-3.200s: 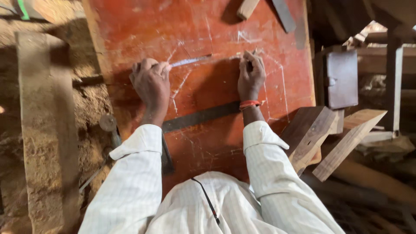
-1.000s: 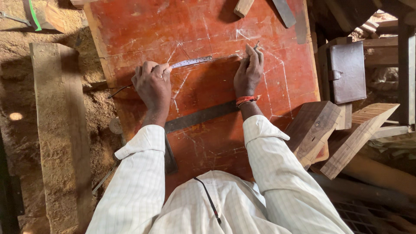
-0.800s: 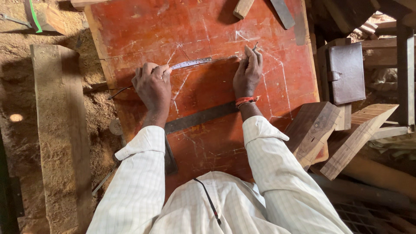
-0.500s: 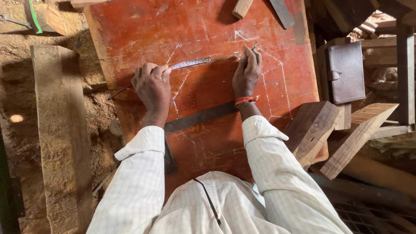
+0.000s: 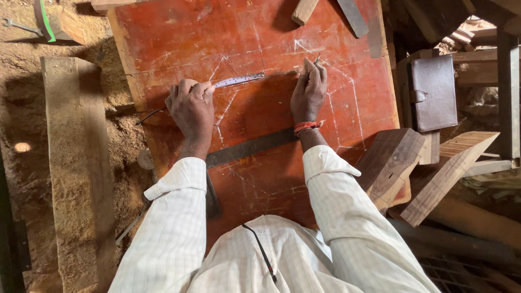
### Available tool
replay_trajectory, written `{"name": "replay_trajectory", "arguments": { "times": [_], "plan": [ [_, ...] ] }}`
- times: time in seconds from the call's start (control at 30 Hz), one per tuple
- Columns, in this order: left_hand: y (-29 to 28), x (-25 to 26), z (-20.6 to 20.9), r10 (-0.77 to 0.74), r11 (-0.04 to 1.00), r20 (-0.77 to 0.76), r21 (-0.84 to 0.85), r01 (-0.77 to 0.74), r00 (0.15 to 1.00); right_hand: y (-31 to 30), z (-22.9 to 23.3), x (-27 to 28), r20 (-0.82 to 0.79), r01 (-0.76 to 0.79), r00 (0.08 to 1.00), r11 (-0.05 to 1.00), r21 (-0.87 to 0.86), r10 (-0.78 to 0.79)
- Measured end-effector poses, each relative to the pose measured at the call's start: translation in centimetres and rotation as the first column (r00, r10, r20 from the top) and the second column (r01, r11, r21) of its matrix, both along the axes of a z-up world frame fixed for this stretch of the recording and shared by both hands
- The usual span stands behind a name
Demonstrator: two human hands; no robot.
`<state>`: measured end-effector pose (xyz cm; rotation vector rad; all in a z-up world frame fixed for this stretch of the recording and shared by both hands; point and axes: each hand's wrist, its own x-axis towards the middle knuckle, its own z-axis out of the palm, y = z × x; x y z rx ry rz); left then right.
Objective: The person uses a tape measure and a try square to mark lines on a large reddish-brown wooden board. They repeatedly measure distances and draw straight lines with a pencil to create a geometric pattern on the board's surface.
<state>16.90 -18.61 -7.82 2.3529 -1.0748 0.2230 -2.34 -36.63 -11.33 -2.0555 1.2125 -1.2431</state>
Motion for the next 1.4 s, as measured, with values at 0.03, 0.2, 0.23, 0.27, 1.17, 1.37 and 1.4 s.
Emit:
{"name": "replay_trajectory", "arguments": {
  "times": [0.03, 0.2, 0.23, 0.27, 1.17, 1.37, 1.4],
  "plan": [
    [-0.02, 0.02, 0.06, 0.000, 1.000, 0.002, 0.005, 0.000, 1.000, -0.02, -0.02, 0.02, -0.001, 0.001, 1.000, 1.000, -0.001, -0.001],
    [0.05, 0.01, 0.18, -0.004, 1.000, -0.007, 0.002, 0.004, 1.000, 0.02, -0.18, 0.04, 0.011, -0.006, 1.000, 1.000, 0.005, 0.006],
    [0.07, 0.05, 0.21, -0.006, 1.000, -0.009, -0.004, 0.006, 1.000, 0.04, -0.20, 0.12, 0.013, -0.006, 1.000, 1.000, 0.006, 0.006],
    [0.08, 0.01, 0.22, -0.008, 1.000, -0.012, -0.010, 0.008, 1.000, 0.05, -0.20, 0.07, 0.014, -0.005, 1.000, 1.000, 0.008, 0.005],
    [0.31, -0.15, -0.14, -0.008, 1.000, 0.031, 0.009, 0.008, 0.999, 0.16, 0.12, 0.16, -0.021, -0.008, 1.000, 1.000, 0.029, 0.008],
    [0.29, -0.07, -0.42, -0.011, 1.000, 0.025, 0.017, 0.011, 1.000, 0.23, 0.36, 0.15, -0.038, 0.008, 0.999, 0.999, 0.042, -0.006],
    [0.26, -0.03, -0.47, -0.008, 1.000, 0.030, 0.022, 0.008, 1.000, 0.24, 0.39, 0.18, -0.037, 0.007, 0.999, 0.999, 0.041, -0.006]
  ]
}}
